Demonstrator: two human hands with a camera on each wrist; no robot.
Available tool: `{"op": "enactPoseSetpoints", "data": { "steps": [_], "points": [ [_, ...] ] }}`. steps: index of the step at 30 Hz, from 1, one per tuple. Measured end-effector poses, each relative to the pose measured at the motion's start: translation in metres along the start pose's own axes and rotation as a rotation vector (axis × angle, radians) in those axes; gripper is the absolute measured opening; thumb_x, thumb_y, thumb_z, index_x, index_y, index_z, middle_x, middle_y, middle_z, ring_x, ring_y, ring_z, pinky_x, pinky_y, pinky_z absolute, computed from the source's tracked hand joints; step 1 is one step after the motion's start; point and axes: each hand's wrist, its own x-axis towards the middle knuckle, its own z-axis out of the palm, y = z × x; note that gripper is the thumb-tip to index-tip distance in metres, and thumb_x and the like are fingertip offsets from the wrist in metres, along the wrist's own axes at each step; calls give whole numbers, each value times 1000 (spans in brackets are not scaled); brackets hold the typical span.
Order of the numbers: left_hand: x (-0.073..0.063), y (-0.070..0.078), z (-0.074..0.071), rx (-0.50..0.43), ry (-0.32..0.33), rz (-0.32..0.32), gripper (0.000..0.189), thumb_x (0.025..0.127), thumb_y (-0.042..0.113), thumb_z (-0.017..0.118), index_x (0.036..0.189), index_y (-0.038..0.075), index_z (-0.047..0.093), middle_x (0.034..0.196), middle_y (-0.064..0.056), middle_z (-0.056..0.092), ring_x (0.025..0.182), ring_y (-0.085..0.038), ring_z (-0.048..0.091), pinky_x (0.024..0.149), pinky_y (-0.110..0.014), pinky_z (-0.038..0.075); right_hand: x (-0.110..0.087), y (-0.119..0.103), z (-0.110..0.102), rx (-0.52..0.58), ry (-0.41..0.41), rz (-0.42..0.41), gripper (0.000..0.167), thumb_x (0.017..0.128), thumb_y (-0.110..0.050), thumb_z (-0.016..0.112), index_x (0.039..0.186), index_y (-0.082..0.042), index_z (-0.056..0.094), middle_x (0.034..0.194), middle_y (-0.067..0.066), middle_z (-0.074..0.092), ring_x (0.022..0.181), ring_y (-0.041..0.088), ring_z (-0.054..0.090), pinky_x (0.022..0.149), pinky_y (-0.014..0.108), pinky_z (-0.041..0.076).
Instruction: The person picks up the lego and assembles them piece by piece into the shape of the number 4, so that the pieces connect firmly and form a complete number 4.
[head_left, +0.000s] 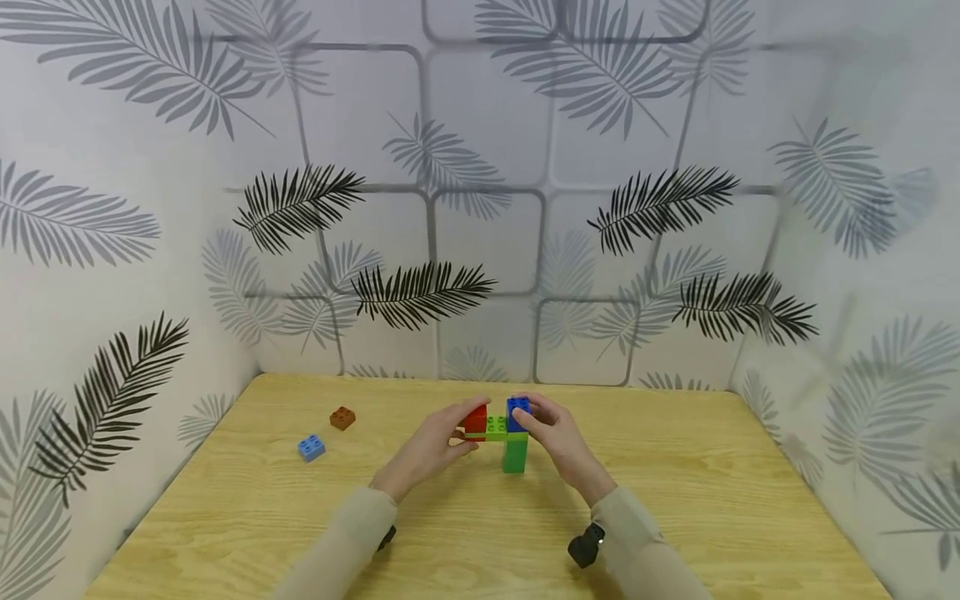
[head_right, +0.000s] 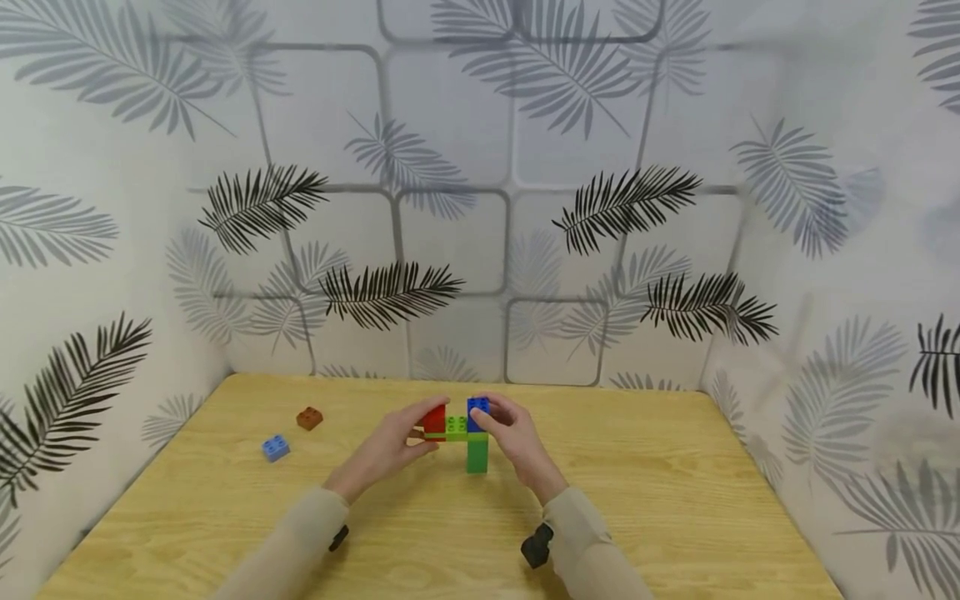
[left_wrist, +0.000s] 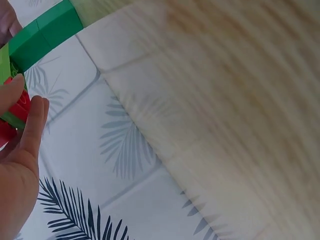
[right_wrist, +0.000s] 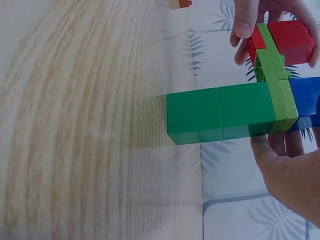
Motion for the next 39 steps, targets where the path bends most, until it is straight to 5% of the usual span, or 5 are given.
{"op": "enactPoseSetpoints", "data": {
  "steps": [11, 22, 31, 39],
  "points": [
    [1, -1, -4, -18, 34, 26, 77, 83, 4, 77, 150, 20, 43, 118, -6, 68, 95, -15, 67, 80, -24, 57, 0, -1, -2, -8, 1, 2, 51, 96, -28, 65, 140, -6, 53, 122, 9, 63, 112, 22, 60, 112, 48, 38],
    [8, 1, -9, -72, 38, -18, 73, 79, 5, 81, 144, 20, 51, 105, -5, 72, 90, -15, 68, 73, -25, 57, 3, 2, -3, 6, -8, -5, 48, 96, -28, 65, 139, -9, 55, 123, 9, 62, 115, 24, 59, 112, 48, 37],
    [2, -4, -5, -260, 25, -119, 69, 86, 19, 76, 147, 30, 45, 115, -3, 70, 101, -18, 68, 80, -27, 56, 1, 3, -2, -9, -13, 4, 48, 96, -29, 64, 139, -11, 54, 125, 12, 61, 126, 37, 51, 114, 49, 35],
    [3, -9, -6, -396, 31, -184, 61, 88, 18, 73, 143, 33, 50, 111, -3, 71, 98, -18, 69, 85, -35, 57, 2, 4, 1, -32, 15, -6, 47, 96, -28, 65, 139, -11, 55, 127, 11, 61, 121, 29, 55, 113, 49, 36]
  ]
}}
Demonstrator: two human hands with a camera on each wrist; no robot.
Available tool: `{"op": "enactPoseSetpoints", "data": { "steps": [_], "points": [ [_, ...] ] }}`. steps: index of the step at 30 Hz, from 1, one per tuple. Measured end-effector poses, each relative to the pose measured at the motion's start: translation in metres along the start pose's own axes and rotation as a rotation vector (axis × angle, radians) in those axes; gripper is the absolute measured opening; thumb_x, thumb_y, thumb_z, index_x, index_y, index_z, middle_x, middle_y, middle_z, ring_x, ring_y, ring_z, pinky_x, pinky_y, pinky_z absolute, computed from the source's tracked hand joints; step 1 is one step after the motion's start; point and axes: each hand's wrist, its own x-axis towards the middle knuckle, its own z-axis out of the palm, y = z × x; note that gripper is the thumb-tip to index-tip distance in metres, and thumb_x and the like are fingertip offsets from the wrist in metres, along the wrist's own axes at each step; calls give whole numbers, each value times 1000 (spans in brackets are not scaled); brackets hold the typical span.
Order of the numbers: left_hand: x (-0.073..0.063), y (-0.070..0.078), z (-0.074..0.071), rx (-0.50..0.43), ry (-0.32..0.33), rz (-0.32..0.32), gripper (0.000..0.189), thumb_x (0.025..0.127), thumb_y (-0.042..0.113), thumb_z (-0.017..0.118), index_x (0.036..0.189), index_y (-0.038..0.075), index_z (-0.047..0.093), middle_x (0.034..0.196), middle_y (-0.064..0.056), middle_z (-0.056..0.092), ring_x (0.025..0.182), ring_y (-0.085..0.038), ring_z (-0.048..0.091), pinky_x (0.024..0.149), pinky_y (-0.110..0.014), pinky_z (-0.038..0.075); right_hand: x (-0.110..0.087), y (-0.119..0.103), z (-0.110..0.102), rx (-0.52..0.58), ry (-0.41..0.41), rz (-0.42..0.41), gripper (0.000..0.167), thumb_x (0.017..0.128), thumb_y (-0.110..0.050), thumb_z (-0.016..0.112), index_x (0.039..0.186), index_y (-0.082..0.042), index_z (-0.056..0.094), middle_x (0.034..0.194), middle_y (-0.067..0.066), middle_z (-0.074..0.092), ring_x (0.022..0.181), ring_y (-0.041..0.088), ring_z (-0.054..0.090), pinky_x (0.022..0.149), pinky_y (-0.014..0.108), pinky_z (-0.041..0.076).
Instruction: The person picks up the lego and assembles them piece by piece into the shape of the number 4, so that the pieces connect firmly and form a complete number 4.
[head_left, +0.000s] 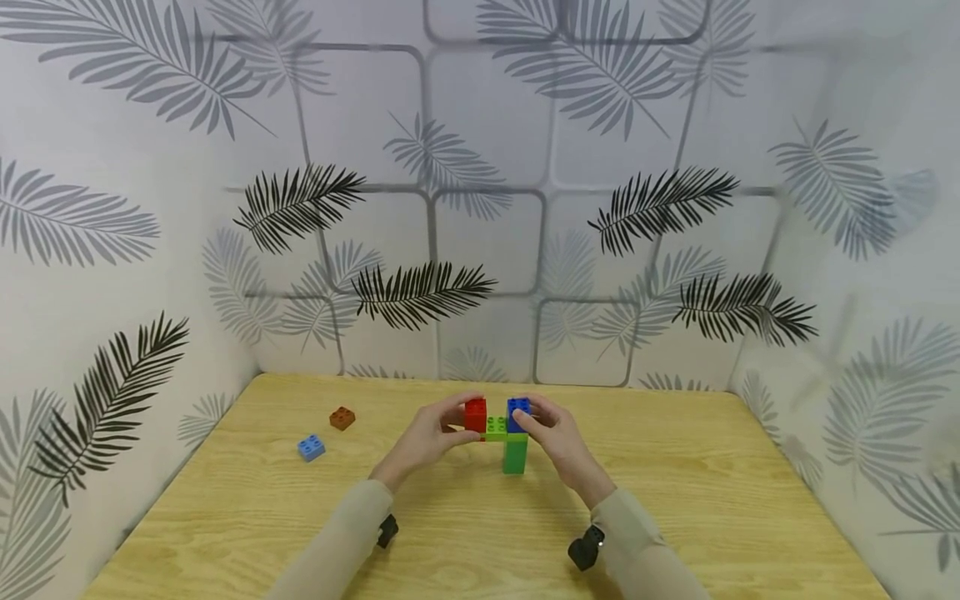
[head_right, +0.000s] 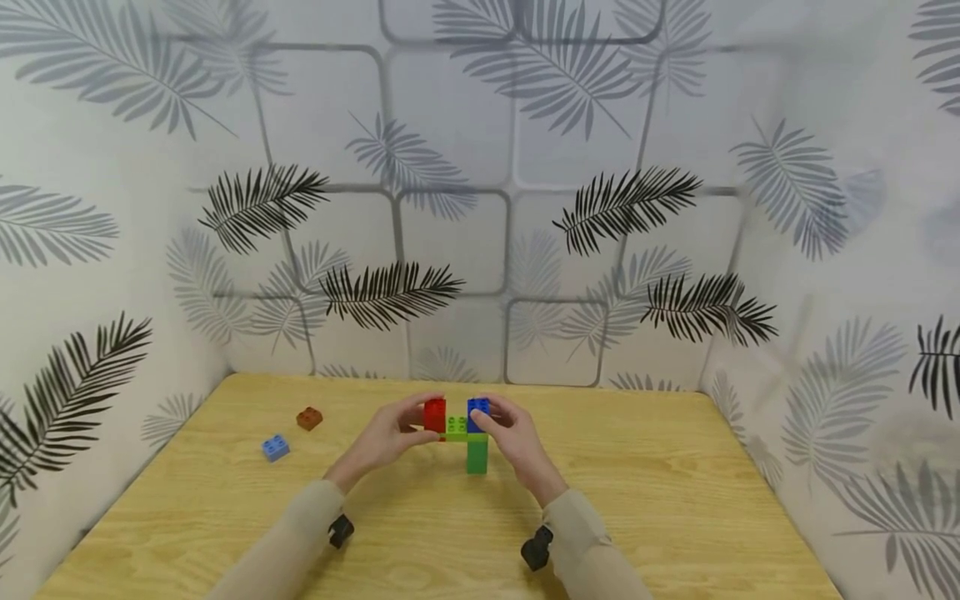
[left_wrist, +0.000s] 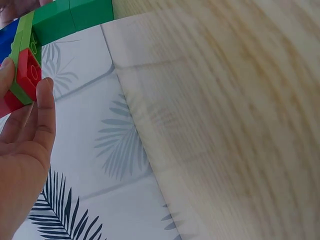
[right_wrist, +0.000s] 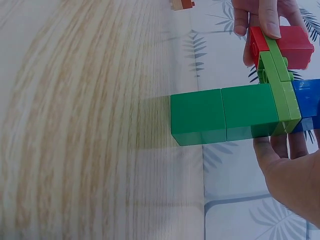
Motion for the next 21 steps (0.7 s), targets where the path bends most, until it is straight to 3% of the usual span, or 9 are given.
{"op": "enactPoseSetpoints", "data": {
  "steps": [6, 11, 16, 21],
  "points": [
    [0, 2, -5, -23, -4, -32, 61, 87, 15, 75, 143, 24, 52, 116, -6, 70, 103, -21, 68, 88, -38, 56, 0, 0, 1, -4, 11, 2, 46, 95, -29, 65, 138, -13, 57, 128, 11, 61, 115, 19, 57, 112, 48, 38],
    [-6, 0, -12, -16, 48, -63, 53, 86, 24, 77, 136, 18, 59, 116, -4, 71, 107, -22, 67, 90, -40, 54, -1, -1, 0, 9, 2, 3, 46, 96, -28, 65, 138, -12, 56, 127, 12, 61, 119, 27, 56, 112, 48, 38],
    [-14, -5, -22, 25, 89, -98, 34, 89, 33, 73, 120, 19, 69, 111, 1, 71, 100, -17, 66, 85, -35, 54, -2, -1, 1, 11, -3, 6, 47, 96, -28, 65, 138, -10, 55, 125, 12, 61, 120, 28, 57, 112, 47, 38],
    [-20, -12, -36, -21, 64, -123, 27, 94, 33, 66, 117, 19, 69, 112, -9, 71, 100, -26, 67, 86, -50, 54, -3, -1, 1, -3, 7, 6, 48, 96, -28, 64, 139, -11, 54, 128, 12, 60, 115, 20, 58, 111, 47, 39]
  ]
}}
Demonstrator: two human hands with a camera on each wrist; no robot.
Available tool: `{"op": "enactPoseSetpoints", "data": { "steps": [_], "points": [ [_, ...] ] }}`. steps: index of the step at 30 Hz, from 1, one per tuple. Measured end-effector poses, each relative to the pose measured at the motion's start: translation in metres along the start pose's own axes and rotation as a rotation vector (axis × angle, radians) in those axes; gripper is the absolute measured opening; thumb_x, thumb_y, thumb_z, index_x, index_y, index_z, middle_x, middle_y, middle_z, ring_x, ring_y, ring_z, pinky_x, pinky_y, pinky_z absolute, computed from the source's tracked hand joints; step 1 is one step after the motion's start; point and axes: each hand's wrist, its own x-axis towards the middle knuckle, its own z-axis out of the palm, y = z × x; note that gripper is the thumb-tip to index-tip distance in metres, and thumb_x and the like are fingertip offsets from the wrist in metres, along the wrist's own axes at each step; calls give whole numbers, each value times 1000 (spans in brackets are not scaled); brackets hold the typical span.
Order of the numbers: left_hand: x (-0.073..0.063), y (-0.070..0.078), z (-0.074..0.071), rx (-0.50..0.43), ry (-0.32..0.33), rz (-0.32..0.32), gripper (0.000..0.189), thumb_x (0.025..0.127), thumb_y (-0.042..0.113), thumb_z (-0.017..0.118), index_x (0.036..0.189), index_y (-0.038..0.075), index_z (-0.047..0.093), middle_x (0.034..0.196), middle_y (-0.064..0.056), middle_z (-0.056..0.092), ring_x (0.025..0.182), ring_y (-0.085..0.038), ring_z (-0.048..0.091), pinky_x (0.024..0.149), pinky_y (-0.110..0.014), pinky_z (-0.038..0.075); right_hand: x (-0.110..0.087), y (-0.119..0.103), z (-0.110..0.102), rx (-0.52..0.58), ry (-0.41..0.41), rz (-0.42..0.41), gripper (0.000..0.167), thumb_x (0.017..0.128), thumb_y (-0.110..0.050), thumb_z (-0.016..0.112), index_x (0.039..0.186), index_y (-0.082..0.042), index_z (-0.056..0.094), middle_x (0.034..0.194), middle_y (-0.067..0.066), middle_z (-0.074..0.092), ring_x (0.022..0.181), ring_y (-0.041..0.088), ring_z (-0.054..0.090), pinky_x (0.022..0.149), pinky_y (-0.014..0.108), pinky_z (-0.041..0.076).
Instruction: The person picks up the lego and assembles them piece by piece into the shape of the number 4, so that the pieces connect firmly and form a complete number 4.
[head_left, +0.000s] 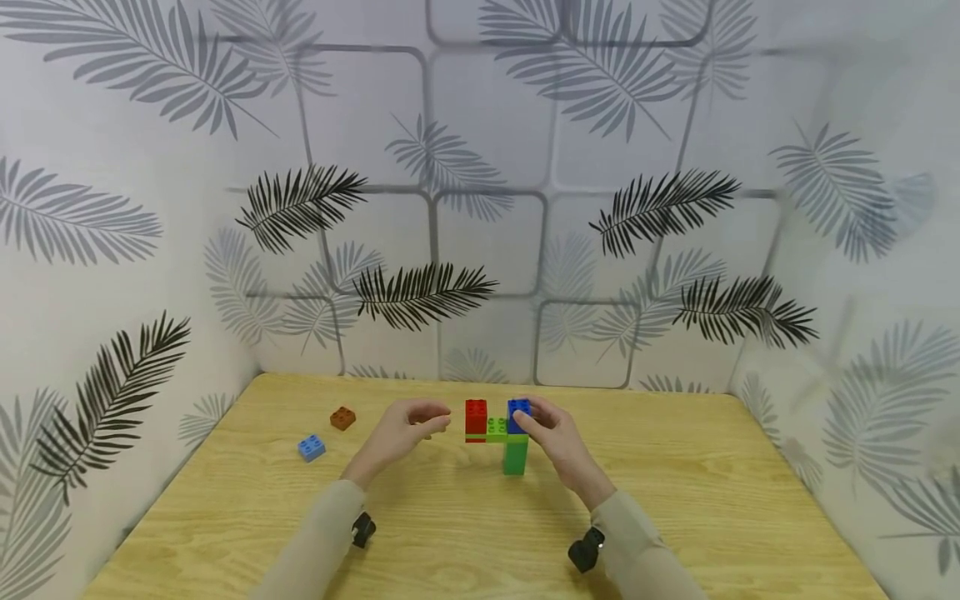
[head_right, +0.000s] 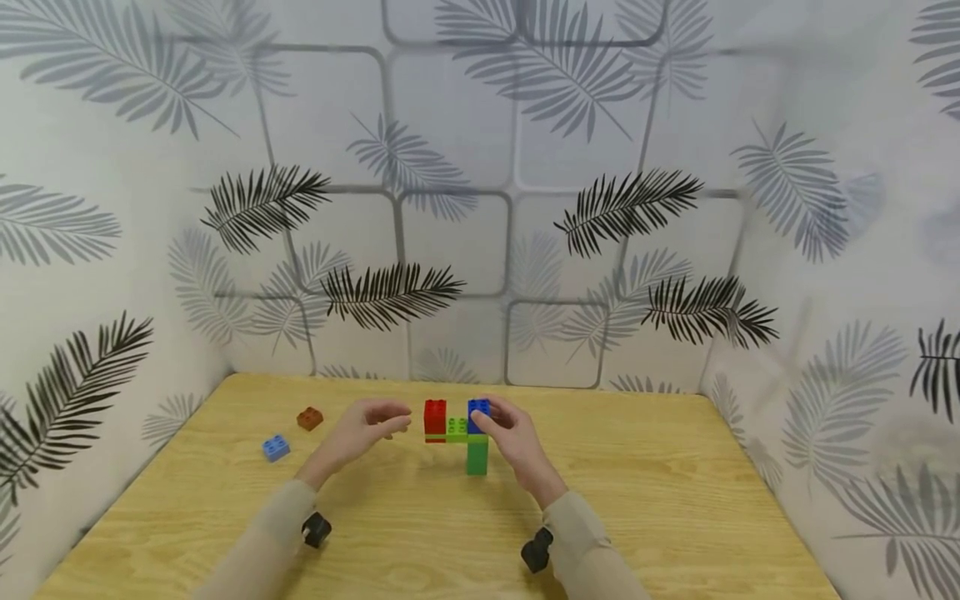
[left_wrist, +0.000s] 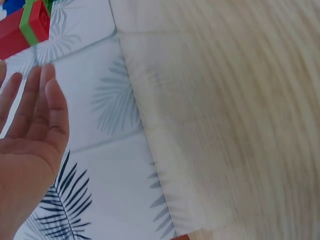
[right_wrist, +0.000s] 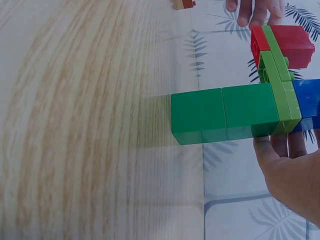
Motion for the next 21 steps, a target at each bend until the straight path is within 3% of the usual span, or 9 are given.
{"op": "enactPoseSetpoints", "data": {
  "steps": [3, 11, 15, 21],
  "points": [
    [-2, -4, -9, -13, -33, -13, 30, 96, 32, 64, 120, 14, 68, 115, -16, 70, 101, -28, 67, 88, -55, 52, 0, 0, 0, -5, 4, 5, 48, 97, -28, 64, 140, -11, 54, 130, 13, 59, 115, 19, 58, 111, 47, 39],
    [-7, -13, -37, 24, -62, -50, 36, 98, 28, 62, 126, 6, 64, 120, -16, 67, 105, -28, 65, 85, -46, 55, 2, 1, 0, 3, 2, 3, 46, 96, -27, 64, 139, -13, 55, 130, 13, 59, 119, 25, 57, 111, 47, 39],
    [-10, -17, -53, 30, -93, -108, 39, 97, 27, 63, 130, 6, 61, 127, -17, 63, 110, -27, 62, 84, -41, 56, 2, 1, 0, 7, -8, 0, 47, 96, -28, 65, 139, -12, 55, 128, 13, 60, 121, 28, 56, 111, 47, 39],
    [-12, -27, -73, -24, -106, -157, 46, 96, 23, 65, 136, 1, 54, 133, -27, 56, 117, -33, 60, 91, -45, 54, 2, 0, -1, 3, 2, 3, 46, 96, -27, 64, 139, -12, 55, 128, 12, 60, 117, 23, 57, 111, 47, 39]
  ]
}}
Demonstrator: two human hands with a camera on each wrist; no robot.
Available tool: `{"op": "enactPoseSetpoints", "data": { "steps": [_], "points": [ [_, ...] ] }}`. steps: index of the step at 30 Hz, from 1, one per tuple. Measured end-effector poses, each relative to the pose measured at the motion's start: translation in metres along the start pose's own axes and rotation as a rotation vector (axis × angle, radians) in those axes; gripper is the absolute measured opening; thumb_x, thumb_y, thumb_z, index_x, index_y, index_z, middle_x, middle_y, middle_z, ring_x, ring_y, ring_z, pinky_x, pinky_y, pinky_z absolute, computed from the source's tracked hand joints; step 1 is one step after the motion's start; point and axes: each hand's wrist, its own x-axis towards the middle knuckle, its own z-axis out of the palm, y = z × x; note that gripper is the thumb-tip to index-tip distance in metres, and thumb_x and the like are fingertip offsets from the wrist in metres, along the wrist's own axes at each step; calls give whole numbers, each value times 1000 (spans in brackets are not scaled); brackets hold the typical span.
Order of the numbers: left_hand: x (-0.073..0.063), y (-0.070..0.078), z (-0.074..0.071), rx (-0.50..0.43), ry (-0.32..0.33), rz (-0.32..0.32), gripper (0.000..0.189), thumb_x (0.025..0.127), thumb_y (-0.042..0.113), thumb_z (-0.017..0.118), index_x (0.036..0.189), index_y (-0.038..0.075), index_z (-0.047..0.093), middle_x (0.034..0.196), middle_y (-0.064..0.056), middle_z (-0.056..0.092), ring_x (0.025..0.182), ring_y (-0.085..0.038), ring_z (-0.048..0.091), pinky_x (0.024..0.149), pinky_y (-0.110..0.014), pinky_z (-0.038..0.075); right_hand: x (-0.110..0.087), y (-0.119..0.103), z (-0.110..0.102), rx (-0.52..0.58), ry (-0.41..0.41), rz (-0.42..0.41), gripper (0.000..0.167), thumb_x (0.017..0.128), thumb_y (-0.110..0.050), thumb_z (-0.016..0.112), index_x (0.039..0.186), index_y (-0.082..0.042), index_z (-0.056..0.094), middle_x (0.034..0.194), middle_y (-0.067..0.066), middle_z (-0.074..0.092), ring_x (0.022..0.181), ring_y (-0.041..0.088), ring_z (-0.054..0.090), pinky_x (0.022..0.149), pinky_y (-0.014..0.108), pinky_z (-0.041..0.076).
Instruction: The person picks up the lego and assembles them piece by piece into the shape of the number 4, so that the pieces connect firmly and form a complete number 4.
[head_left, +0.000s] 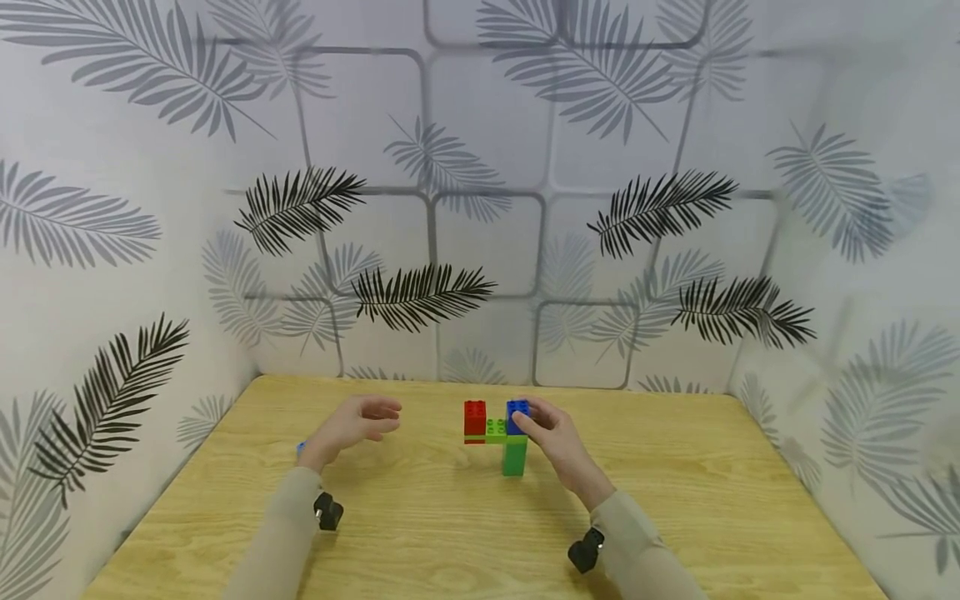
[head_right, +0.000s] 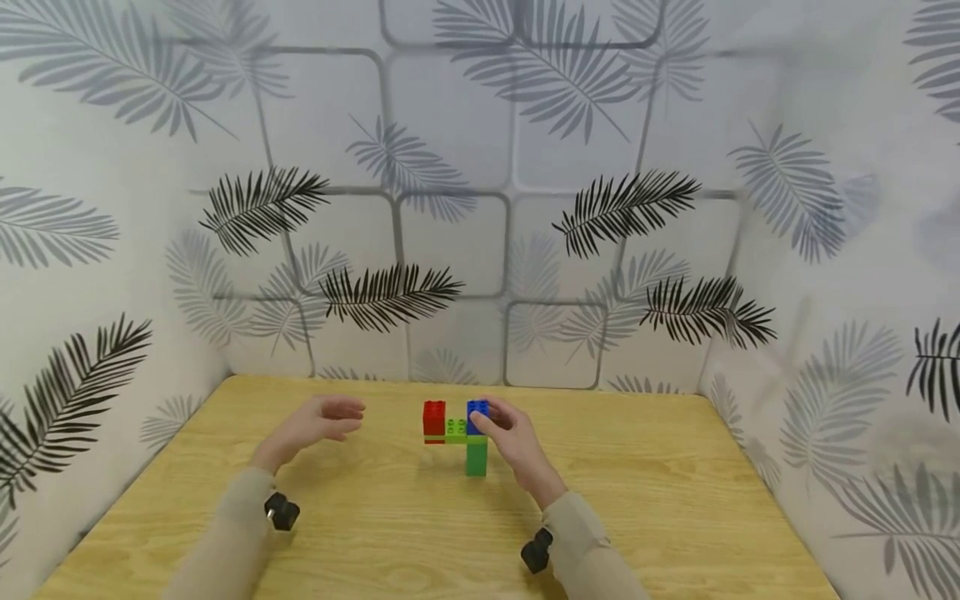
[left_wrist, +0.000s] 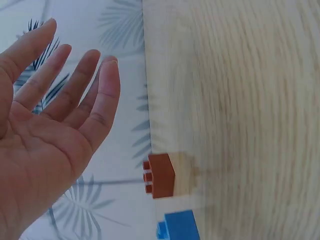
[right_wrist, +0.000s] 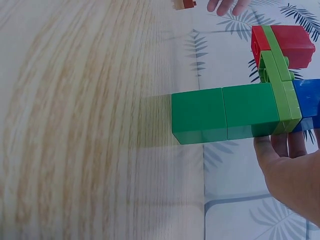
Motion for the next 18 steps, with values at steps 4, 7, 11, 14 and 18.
{"op": "enactPoseSetpoints", "data": {
  "steps": [4, 7, 11, 14, 18],
  "points": [
    [-4, -8, -10, -24, 68, -9, 41, 95, 16, 66, 132, 0, 58, 131, -28, 56, 115, -33, 61, 90, -45, 54, -1, 1, 0, 1, -1, 1, 45, 97, -26, 64, 139, -14, 55, 130, 12, 59, 117, 21, 57, 112, 47, 38],
    [-7, -13, -16, 6, 156, -20, 35, 95, 15, 66, 126, -1, 62, 126, -24, 61, 109, -29, 63, 89, -45, 54, -1, 1, 1, 1, 6, 2, 44, 97, -26, 64, 139, -14, 56, 129, 12, 60, 116, 21, 58, 112, 47, 39],
    [-9, -19, -21, 33, 287, -57, 33, 94, 17, 67, 123, 1, 64, 122, -20, 65, 102, -25, 64, 89, -46, 53, -1, 1, 1, -1, 12, 4, 44, 97, -25, 64, 138, -14, 56, 127, 11, 61, 116, 22, 58, 111, 47, 39],
    [-10, -24, -25, 19, 377, -90, 34, 94, 17, 67, 124, 2, 65, 123, -19, 65, 104, -26, 64, 92, -45, 52, -1, 1, 1, -2, 7, 2, 45, 97, -27, 64, 139, -13, 56, 126, 11, 61, 118, 24, 57, 111, 47, 39],
    [-9, -29, -31, 1, 429, -113, 36, 94, 12, 66, 127, 0, 62, 127, -22, 62, 113, -32, 60, 97, -45, 48, -1, 1, 1, 5, 1, -6, 46, 96, -27, 64, 139, -12, 55, 126, 11, 61, 121, 28, 56, 112, 48, 38]
  ]
}}
